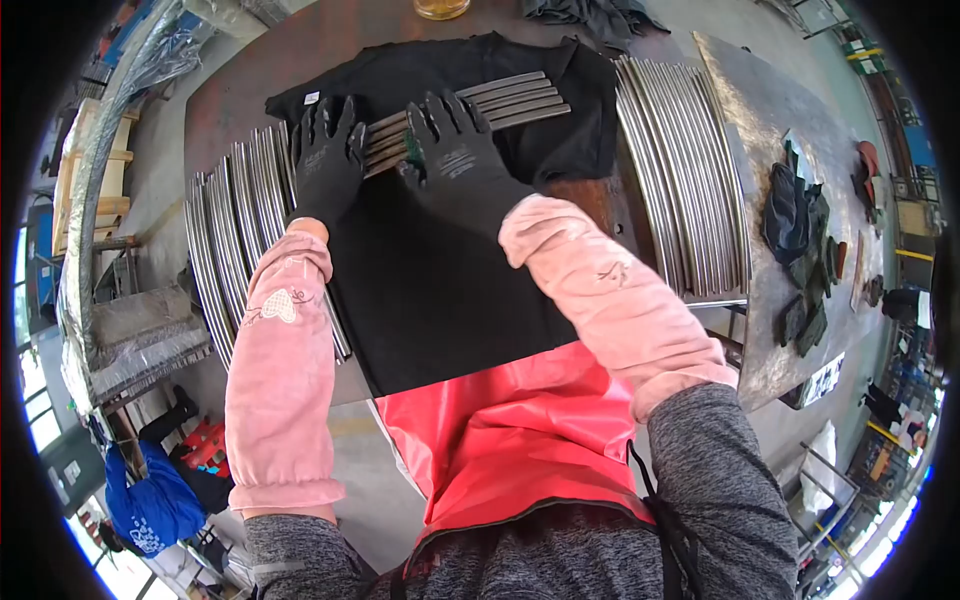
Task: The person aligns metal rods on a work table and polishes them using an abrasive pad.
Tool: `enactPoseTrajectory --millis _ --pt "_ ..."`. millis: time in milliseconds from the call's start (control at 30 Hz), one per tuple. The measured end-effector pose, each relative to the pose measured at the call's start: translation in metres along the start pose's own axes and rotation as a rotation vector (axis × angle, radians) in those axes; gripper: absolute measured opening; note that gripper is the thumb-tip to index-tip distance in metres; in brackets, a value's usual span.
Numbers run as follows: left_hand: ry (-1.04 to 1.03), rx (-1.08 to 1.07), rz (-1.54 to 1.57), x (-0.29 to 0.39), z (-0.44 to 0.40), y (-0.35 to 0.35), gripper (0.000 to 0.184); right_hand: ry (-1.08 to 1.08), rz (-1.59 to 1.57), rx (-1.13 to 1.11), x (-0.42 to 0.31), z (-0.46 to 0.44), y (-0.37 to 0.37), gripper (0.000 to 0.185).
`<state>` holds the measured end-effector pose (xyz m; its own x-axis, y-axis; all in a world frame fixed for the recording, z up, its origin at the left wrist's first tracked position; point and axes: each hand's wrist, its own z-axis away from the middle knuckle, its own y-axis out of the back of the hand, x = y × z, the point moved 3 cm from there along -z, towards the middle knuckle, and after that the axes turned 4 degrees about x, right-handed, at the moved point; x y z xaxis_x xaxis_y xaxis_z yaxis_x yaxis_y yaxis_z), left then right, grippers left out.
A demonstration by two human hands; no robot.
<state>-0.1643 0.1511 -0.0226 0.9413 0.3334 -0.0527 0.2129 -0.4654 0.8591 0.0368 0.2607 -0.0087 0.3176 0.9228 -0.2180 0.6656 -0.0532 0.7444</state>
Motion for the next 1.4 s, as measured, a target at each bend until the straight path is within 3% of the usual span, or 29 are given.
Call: enactPoseTrajectory --millis 33,100,133,200,300,367,467,533,633,767,867,933,967,1033,1200,1267,1367,1400 --pt "0.003 0.006 0.031 0.0 0.003 -0.003 0.057 0.035 -0.013 -0.02 0.0 0.002 0.0 0.07" --pt "0.016 0.016 0.02 0.006 0.003 0.003 0.058 -0.151 -0.127 -0.243 0.058 0.003 0.028 0.072" --pt "0.023 0.025 0.001 0.01 0.001 0.008 0.058 -0.143 -0.126 -0.25 0.073 0.009 0.031 0.072" --pt "0.018 0.031 -0.034 0.018 -0.001 0.016 0.059 -0.191 0.255 -0.033 0.092 0.024 0.041 0.072" --pt "-0.012 0.025 -0.05 0.008 -0.007 0.008 0.059 -0.152 0.227 -0.019 0.039 0.012 0.017 0.072" --pt "-0.024 0.017 -0.061 0.005 -0.01 0.002 0.059 -0.015 0.076 -0.048 -0.001 0.003 0.005 0.074" --pt "-0.032 0.033 -0.045 0.007 -0.014 -0.001 0.059 0.056 0.024 -0.094 0.023 0.003 0.012 0.073" --pt "-0.022 0.052 -0.044 0.002 -0.01 -0.002 0.059 -0.123 0.048 -0.147 0.073 0.007 0.037 0.069" --pt "-0.009 0.072 -0.071 0.003 -0.003 -0.003 0.059 -0.156 0.249 -0.028 0.086 0.011 0.043 0.064" --pt "-0.034 0.113 -0.09 0.004 -0.014 0.0 0.058 0.06 0.089 -0.016 0.01 -0.003 0.009 0.048" --pt "-0.048 0.112 -0.052 0.001 -0.011 -0.006 0.057 0.21 0.03 0.032 0.012 -0.004 0.009 0.044" --pt "-0.01 0.129 -0.056 0.008 -0.01 -0.001 0.057 -0.1 0.114 -0.524 0.049 -0.023 0.046 0.047" --pt "0.012 0.125 -0.078 0.008 -0.009 0.0 0.057 -0.117 0.195 -0.294 0.074 -0.009 0.049 0.045" --pt "0.01 0.108 -0.02 0.011 -0.006 0.002 0.057 0.053 0.304 0.009 0.095 0.011 0.039 0.051" --pt "0.009 0.062 -0.039 0.03 0.019 0.02 0.058 0.207 0.159 -0.031 0.025 -0.018 -0.02 0.06" --pt "0.013 0.054 -0.032 0.039 0.027 0.031 0.058 0.202 -0.029 0.033 -0.015 -0.023 -0.021 0.045" --pt "0.011 0.062 0.038 0.046 0.04 0.043 0.057 0.415 -0.095 0.107 0.027 -0.018 0.002 0.043" --pt "0.029 0.065 0.036 0.046 0.044 0.044 0.057 0.337 -0.044 -0.007 0.06 -0.016 0.02 0.036"
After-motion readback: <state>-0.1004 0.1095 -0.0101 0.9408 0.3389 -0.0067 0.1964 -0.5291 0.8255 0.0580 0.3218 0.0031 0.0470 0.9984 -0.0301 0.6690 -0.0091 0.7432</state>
